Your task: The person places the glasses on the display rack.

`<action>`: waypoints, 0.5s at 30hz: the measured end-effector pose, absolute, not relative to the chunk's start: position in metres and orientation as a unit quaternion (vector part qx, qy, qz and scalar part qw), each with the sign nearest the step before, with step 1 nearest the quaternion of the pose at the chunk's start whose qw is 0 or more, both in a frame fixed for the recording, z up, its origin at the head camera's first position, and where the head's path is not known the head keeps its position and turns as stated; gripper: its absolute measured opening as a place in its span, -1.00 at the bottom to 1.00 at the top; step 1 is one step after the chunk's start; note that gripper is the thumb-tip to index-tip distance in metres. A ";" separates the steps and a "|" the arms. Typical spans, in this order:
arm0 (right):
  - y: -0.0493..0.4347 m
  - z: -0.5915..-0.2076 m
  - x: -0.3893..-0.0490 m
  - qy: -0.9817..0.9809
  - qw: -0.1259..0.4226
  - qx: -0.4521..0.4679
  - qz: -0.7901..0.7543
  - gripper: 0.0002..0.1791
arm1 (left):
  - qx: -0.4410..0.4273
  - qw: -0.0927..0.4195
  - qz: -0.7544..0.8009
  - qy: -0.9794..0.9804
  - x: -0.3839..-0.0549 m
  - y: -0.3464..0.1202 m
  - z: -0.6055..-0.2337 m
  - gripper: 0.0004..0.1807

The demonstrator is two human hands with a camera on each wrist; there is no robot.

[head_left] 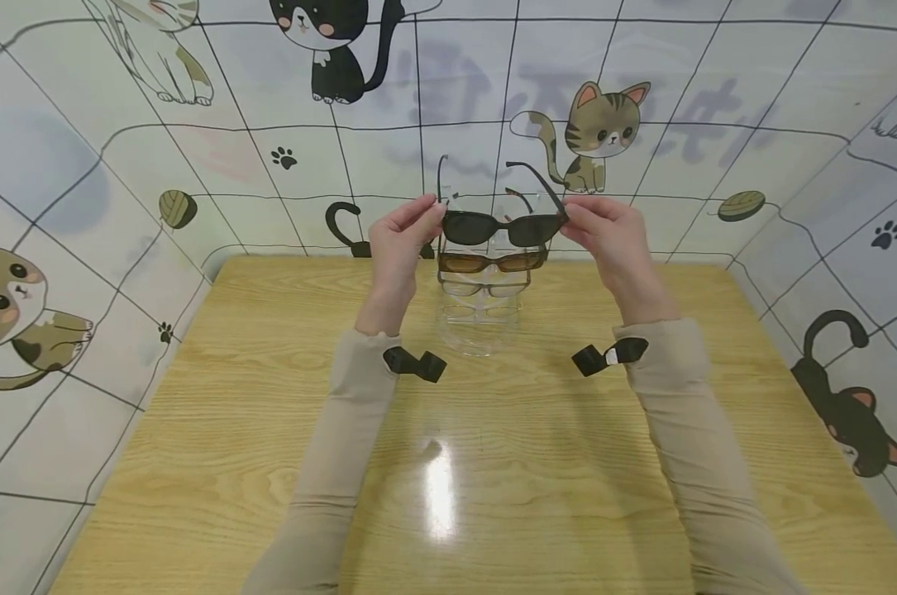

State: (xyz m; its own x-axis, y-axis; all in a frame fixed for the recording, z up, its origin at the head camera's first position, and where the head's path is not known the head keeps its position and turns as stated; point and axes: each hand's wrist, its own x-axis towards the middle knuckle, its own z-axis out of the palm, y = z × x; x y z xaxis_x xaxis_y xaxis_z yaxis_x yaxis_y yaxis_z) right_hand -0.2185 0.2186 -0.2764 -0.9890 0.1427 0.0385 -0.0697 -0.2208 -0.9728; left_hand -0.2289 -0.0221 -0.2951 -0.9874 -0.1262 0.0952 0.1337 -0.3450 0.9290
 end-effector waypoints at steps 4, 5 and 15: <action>0.218 -0.279 -0.222 -0.618 0.068 -0.033 0.782 -0.92 | 0.004 0.082 -0.821 -0.565 -0.231 -0.020 -0.298 -0.68; 0.218 -0.279 -0.223 -0.618 0.067 -0.035 0.782 -0.92 | 0.007 0.083 -0.822 -0.563 -0.232 -0.020 -0.299 -0.68; 0.220 -0.284 -0.228 -0.622 0.053 -0.056 0.779 -0.92 | 0.016 0.079 -0.817 -0.571 -0.235 -0.018 -0.302 -0.70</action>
